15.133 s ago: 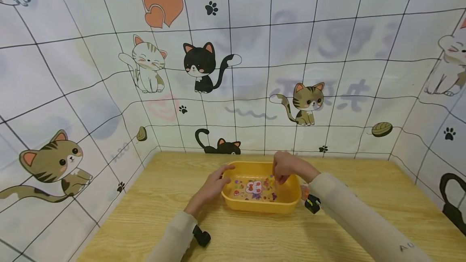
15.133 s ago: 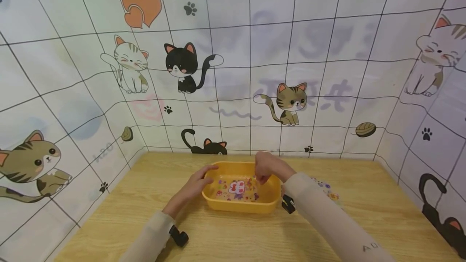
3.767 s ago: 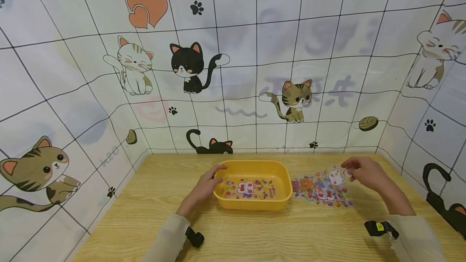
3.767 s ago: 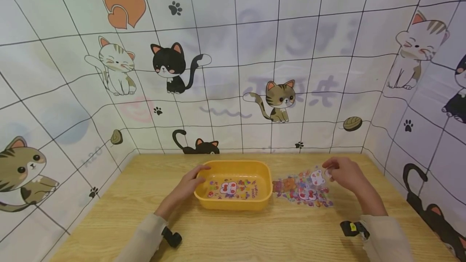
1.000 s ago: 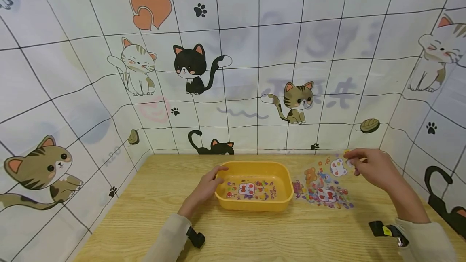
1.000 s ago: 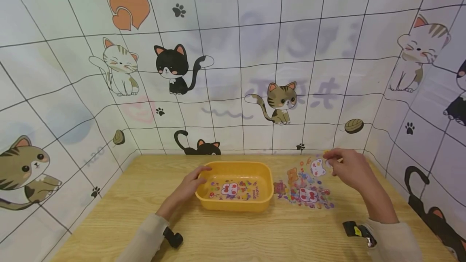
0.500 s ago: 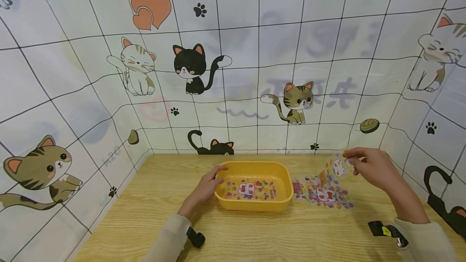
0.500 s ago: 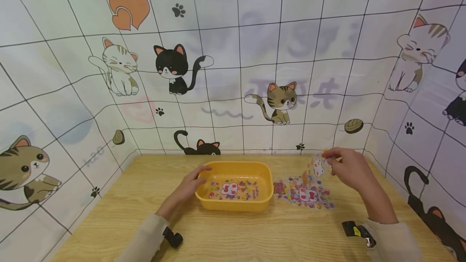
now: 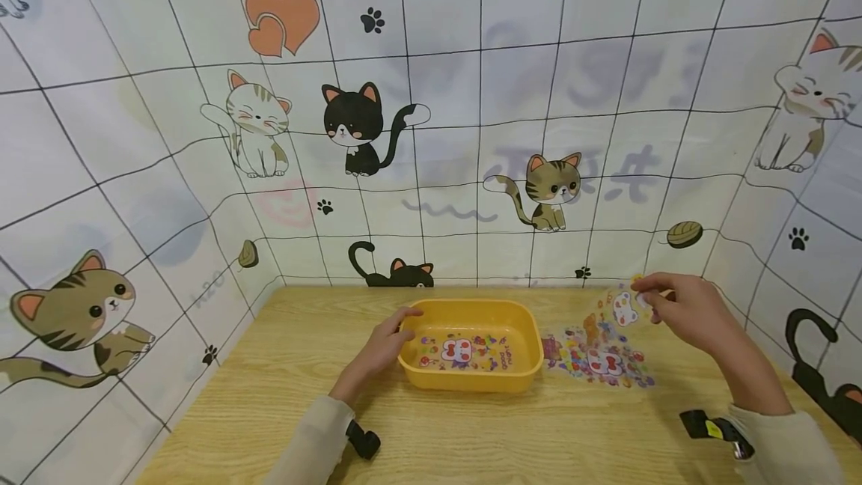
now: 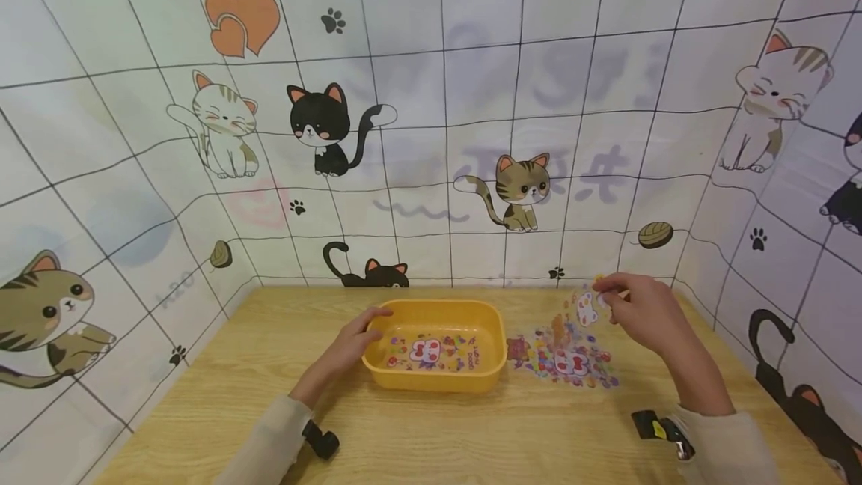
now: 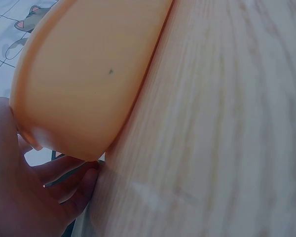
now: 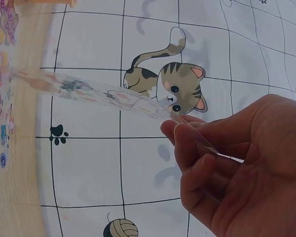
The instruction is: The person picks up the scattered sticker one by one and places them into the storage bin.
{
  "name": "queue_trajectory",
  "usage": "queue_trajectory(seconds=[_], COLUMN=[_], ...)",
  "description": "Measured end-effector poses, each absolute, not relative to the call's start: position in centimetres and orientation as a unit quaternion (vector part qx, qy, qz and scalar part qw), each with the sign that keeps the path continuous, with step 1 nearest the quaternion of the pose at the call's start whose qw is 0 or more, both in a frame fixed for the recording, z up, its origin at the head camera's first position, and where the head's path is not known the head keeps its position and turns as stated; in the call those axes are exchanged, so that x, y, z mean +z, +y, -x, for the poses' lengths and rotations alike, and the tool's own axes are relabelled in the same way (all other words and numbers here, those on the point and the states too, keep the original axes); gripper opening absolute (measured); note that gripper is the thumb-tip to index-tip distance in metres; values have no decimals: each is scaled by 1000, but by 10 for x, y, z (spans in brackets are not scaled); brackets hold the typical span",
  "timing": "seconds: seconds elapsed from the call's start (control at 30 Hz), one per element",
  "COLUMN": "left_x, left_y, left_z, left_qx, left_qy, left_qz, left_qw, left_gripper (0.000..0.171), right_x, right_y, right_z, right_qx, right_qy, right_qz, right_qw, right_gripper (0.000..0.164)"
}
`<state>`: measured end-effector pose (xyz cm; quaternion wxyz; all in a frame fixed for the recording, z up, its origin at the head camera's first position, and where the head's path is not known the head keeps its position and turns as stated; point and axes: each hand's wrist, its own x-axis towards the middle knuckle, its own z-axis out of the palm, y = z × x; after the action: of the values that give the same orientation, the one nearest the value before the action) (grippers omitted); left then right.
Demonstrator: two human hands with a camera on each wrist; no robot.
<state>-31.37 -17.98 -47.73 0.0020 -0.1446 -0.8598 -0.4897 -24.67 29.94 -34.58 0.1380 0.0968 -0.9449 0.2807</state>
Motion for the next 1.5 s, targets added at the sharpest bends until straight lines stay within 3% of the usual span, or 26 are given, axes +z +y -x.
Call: queue_trajectory(seconds=[0.93,1.5], left_x=[-475,-478], left_y=[-177,-178], left_z=[312,312], left_qx=[-487,-487], left_qy=[-861,-860], left_qz=[148,150], left_qw=[9,3], left_gripper=[41,41], right_x=[-327,-294], right_y=[275,241], right_z=[251,255], right_qx=[256,231], right_qy=[-949,-943], right_qz=[-131,-172], right_qw=[127,169], right_gripper=[31,27])
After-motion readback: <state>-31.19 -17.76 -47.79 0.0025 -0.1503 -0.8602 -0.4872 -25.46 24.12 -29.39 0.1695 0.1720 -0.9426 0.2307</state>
